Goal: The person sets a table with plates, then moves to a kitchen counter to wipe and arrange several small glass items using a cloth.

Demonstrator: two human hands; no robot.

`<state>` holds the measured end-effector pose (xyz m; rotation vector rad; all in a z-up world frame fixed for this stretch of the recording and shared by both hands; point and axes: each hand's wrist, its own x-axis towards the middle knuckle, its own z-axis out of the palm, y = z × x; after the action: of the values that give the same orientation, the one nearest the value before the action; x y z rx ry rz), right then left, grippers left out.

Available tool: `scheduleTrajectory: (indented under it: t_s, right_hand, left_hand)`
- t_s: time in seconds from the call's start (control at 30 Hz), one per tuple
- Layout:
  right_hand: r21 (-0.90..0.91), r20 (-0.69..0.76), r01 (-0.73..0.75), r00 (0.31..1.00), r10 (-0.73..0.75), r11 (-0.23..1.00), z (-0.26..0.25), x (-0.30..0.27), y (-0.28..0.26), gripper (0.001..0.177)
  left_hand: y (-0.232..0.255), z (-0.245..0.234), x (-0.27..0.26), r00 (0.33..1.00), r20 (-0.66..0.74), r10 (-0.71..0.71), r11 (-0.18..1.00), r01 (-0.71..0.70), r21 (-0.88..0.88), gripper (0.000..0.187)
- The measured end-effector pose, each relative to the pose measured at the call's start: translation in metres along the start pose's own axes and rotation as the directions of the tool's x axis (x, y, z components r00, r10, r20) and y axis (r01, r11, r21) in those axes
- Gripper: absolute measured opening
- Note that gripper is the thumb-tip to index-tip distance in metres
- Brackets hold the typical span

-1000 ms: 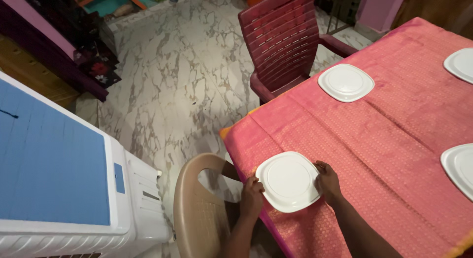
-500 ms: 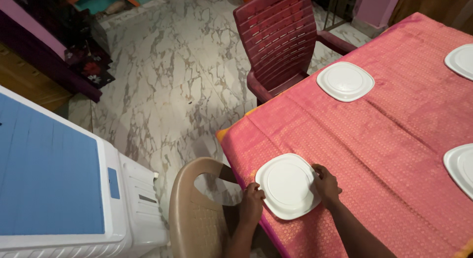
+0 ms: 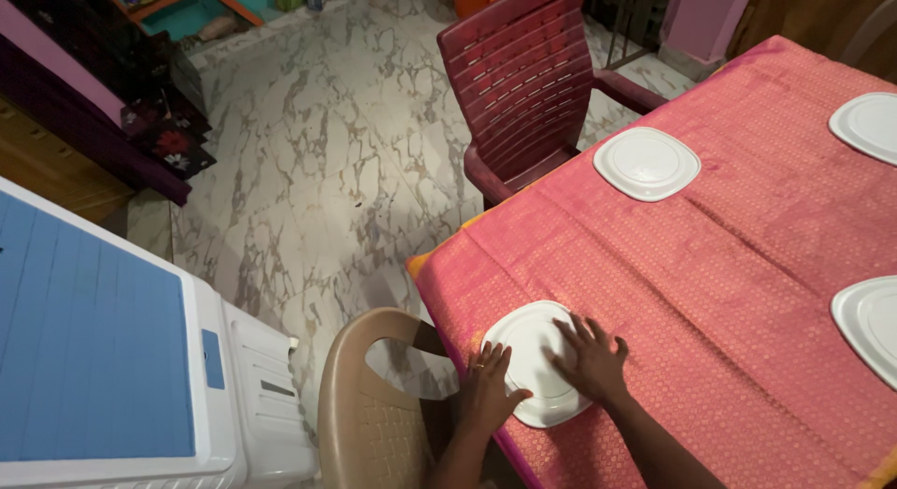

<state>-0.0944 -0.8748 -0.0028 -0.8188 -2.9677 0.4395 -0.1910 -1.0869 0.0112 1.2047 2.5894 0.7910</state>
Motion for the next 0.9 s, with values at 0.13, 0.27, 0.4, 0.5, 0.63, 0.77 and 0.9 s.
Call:
scheduleTrajectory:
  t_s: [0.13, 0.27, 0.4, 0.5, 0.63, 0.77, 0.9]
  right_hand:
    - [-0.116, 0.194, 0.048, 0.981, -0.025, 0.992, -0.023, -0.011, -0.023, 0.087]
    - [-0.165, 0.327, 0.045, 0.945, 0.012, 0.985, -0.023, -0.016, -0.023, 0.094]
    - [-0.153, 0.301, 0.093, 0.953, -0.043, 0.984, -0.014, -0.015, -0.016, 0.094]
    - [-0.149, 0.302, 0.108, 0.952, -0.059, 0.983, -0.013, -0.014, -0.014, 0.095]
    - [-0.148, 0.316, 0.101, 0.948, -0.05, 0.984, -0.021, -0.014, -0.019, 0.096]
    - [-0.204, 0.331, 0.094, 0.943, -0.021, 0.974, -0.024, -0.017, -0.03, 0.096]
    - [-0.252, 0.124, 0.157, 0.984, -0.129, 0.955, -0.014, -0.032, -0.034, 0.076]
  left_hand:
    - [0.012, 0.001, 0.007, 0.968, 0.217, -0.125, 0.979, 0.085, 0.185, 0.11]
    - [0.008, 0.014, 0.012, 0.959, 0.23, -0.168, 0.972, 0.123, 0.2, 0.11]
    - [0.006, 0.026, 0.019, 0.939, 0.261, -0.222, 0.951, 0.149, 0.272, 0.115]
    - [0.013, 0.023, 0.026, 0.921, 0.288, -0.261, 0.933, 0.164, 0.32, 0.116]
    - [0.023, 0.015, 0.029, 0.899, 0.317, -0.303, 0.9, 0.161, 0.405, 0.114]
    - [0.028, 0.019, 0.025, 0.91, 0.29, -0.295, 0.877, 0.138, 0.459, 0.115]
    - [0.023, 0.027, 0.008, 0.968, 0.143, -0.206, 0.892, 0.126, 0.433, 0.11]
